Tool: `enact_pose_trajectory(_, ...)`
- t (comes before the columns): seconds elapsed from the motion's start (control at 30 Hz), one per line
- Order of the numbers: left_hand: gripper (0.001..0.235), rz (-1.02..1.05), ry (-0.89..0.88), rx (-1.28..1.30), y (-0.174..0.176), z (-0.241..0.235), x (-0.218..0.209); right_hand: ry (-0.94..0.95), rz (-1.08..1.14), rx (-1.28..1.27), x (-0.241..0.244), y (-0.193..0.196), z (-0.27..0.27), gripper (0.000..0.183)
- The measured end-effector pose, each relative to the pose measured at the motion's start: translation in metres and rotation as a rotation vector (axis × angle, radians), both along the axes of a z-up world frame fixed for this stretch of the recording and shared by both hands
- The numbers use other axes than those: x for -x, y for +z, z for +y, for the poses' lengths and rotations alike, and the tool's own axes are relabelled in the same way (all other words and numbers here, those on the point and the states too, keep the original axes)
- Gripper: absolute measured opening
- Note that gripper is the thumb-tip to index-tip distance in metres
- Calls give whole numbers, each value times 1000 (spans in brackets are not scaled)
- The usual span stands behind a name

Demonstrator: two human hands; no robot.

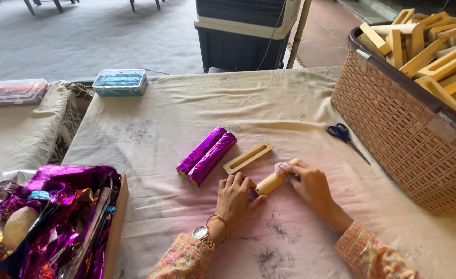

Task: The person wraps a small wooden block in shiny purple foil, folding the edges to create a neat package. They then pick up a second wooden block from a basket and wipe it with a cloth before placing it on the table.

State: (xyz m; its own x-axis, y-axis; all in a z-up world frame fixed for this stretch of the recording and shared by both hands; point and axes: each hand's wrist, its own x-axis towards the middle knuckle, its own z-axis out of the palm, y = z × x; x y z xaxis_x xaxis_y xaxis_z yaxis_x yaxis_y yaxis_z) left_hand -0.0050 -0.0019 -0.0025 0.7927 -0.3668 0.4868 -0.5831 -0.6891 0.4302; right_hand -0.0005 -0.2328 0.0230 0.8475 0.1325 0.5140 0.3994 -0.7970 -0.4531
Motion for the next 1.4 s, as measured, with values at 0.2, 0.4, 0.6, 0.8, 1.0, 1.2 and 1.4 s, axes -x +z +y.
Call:
enact_pose_trajectory(0.2,39,1,17,-40,-3,-1,0,179,-16,33,26,-8,32,29)
enact_pose_trajectory(0.4,40,-18,6,-6,1,1,0,15,18,3,0,8,-4,21)
enact_pose_trajectory(0.6,41,-1,8,-44,-5,0,-5,34,-15,66,10,-19,17,22)
enact_pose_trajectory(0.8,41,-33,14,-24,-6,-1,-1,126,43,26,7,-6,4,32)
enact_pose_trajectory(1.0,41,-23,2,-11,-6,0,-3,-35,-29,102,2,-24,0,24)
enact_pose_trajectory(1.2,39,-44,-1,-20,-6,1,-2,118,-47,87,8,-18,10,32)
enact_pose_trajectory(1.4,42,-58,-12,-33,-6,-1,2,-157,-11,2,-8,-1,-23,20)
